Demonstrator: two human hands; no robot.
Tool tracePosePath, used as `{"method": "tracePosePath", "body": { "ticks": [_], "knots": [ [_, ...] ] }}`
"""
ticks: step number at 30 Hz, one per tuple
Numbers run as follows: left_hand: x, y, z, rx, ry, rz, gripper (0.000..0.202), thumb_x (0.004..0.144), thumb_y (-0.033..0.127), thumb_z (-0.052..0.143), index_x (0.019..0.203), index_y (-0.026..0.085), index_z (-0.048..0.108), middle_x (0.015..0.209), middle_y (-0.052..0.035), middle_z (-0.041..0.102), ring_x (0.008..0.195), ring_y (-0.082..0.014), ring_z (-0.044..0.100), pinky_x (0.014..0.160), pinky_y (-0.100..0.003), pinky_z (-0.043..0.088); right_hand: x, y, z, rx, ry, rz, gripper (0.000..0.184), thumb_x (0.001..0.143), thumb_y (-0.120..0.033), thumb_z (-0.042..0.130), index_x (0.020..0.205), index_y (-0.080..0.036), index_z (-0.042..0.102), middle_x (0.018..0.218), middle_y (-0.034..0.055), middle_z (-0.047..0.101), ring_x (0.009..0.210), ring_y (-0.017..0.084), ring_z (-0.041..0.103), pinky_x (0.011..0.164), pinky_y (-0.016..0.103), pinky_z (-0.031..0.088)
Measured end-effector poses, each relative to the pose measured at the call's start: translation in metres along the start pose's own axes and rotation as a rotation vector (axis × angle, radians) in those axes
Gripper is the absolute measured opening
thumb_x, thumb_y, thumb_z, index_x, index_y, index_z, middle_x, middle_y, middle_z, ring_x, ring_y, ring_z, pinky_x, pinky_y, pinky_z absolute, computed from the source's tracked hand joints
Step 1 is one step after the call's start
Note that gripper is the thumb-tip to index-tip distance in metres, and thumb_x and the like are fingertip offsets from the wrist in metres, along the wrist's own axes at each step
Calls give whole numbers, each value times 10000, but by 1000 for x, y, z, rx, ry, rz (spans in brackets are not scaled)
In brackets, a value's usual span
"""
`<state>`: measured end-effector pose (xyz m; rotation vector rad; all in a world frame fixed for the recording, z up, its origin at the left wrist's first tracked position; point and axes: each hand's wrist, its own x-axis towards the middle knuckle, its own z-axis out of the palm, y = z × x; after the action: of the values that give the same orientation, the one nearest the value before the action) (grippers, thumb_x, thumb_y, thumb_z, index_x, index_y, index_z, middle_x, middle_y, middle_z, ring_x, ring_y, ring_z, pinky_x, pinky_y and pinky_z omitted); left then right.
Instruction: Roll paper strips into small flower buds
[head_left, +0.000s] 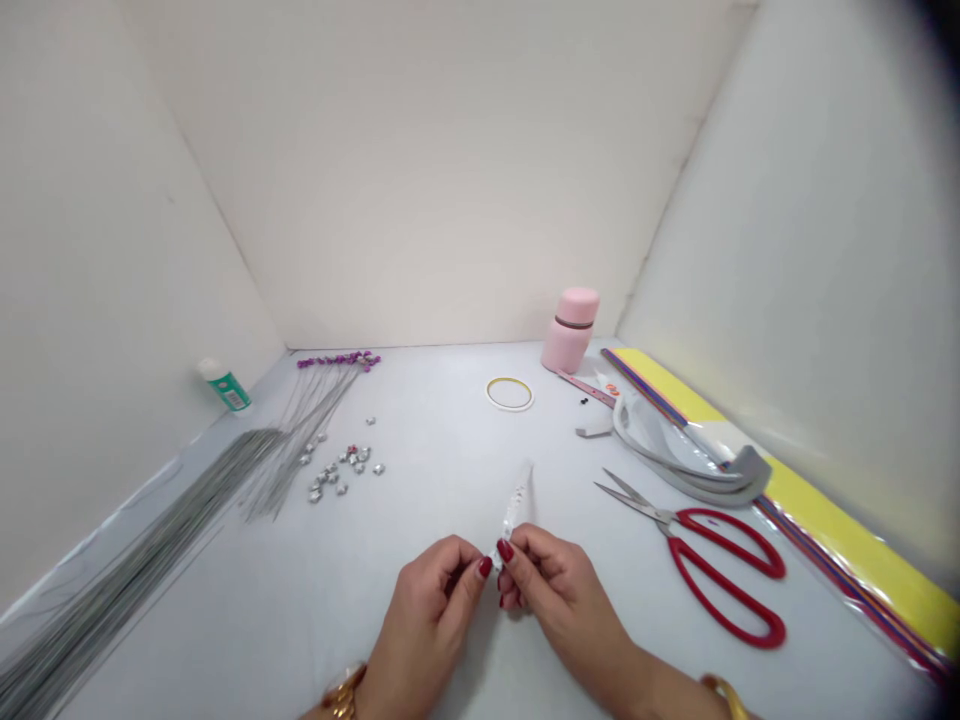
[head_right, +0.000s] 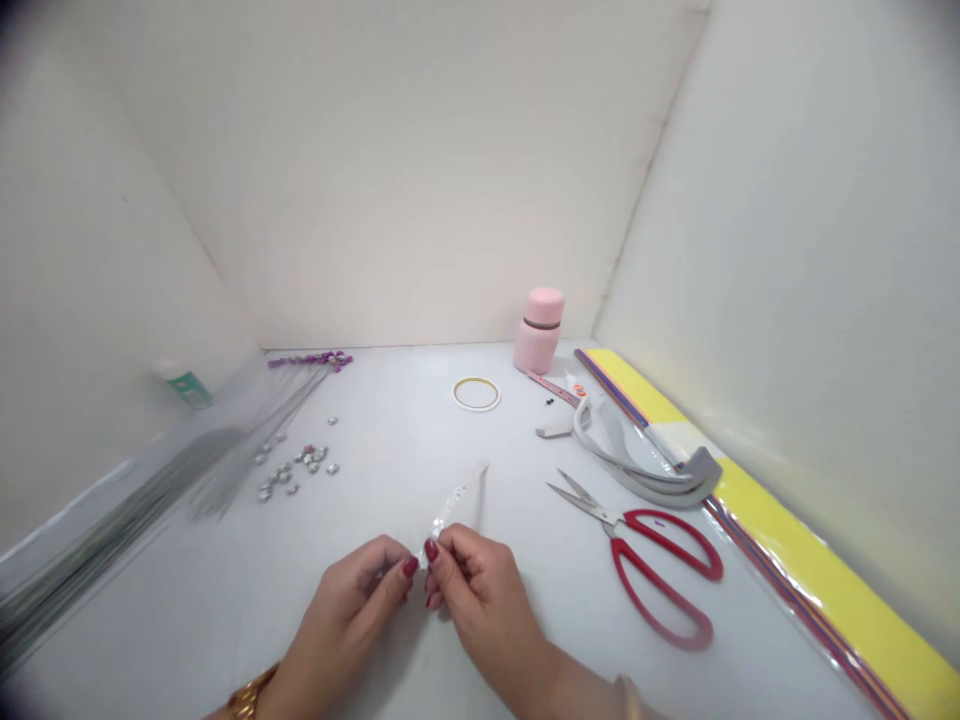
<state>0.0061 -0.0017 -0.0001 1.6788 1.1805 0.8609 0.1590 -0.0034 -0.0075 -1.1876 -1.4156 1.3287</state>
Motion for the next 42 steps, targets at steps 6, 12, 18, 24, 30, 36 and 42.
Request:
{"method": "tracePosePath", "body": {
  "ticks": [6, 12, 18, 24, 30, 36, 42],
  "knots": [
    [-1, -6, 0, 431, -10, 346, 251, 870, 137, 323, 691, 176, 494, 657, -19, 524, 622, -144, 480, 596, -247, 368, 1, -6, 2, 130, -20, 78, 333, 834, -402, 477, 639, -137, 526, 541, -8, 540, 492, 88, 497, 493, 199, 378],
    [-3, -6, 0, 371, 37, 256, 229, 874, 145, 346, 695, 184, 483, 660, -7, 517, 616, -128, 488, 599, -226, 373, 5, -6, 2, 251, -29, 146, 351, 849, -432, 436, 685, -133, 521, 573, 5, 568, 498, 92, 523, 484, 198, 377],
    [-1, -1, 0, 267, -20, 180, 217, 871, 187, 370, 714, 176, 520, 702, -21, 547, 656, -141, 503, 633, -241, 371, 4, -1, 4, 145, -64, 71, 271, 833, -375, 494, 678, -153, 491, 573, -19, 539, 533, 92, 502, 530, 206, 394],
    [6, -1, 1, -238, -93, -89, 239, 873, 279, 388, 684, 163, 480, 640, -5, 536, 585, -118, 454, 569, -219, 365, 4, 5, 0, -16, -36, 15, 258, 852, -355, 460, 676, -166, 476, 570, -22, 526, 549, 106, 508, 556, 227, 403],
    [7, 0, 0, -408, -144, -140, 242, 868, 298, 407, 690, 151, 478, 639, -5, 538, 580, -109, 437, 569, -217, 353, 6, 1, 2, 79, -66, 58, 256, 832, -374, 487, 680, -170, 459, 569, -26, 529, 532, 101, 514, 523, 215, 398],
    [4, -4, 1, -274, -131, -98, 266, 869, 333, 398, 691, 157, 489, 628, 12, 505, 585, -116, 442, 575, -221, 360, 5, 0, -1, 98, -99, 43, 247, 829, -372, 498, 700, -163, 472, 607, -22, 526, 566, 102, 526, 554, 220, 413],
    [2, -3, 3, -183, -46, -68, 256, 878, 321, 372, 703, 172, 484, 645, 5, 530, 602, -129, 471, 588, -227, 376, 4, -1, -1, 104, -107, 72, 293, 868, -404, 406, 721, -162, 477, 634, -2, 550, 546, 101, 519, 531, 219, 406]
  ]
}}
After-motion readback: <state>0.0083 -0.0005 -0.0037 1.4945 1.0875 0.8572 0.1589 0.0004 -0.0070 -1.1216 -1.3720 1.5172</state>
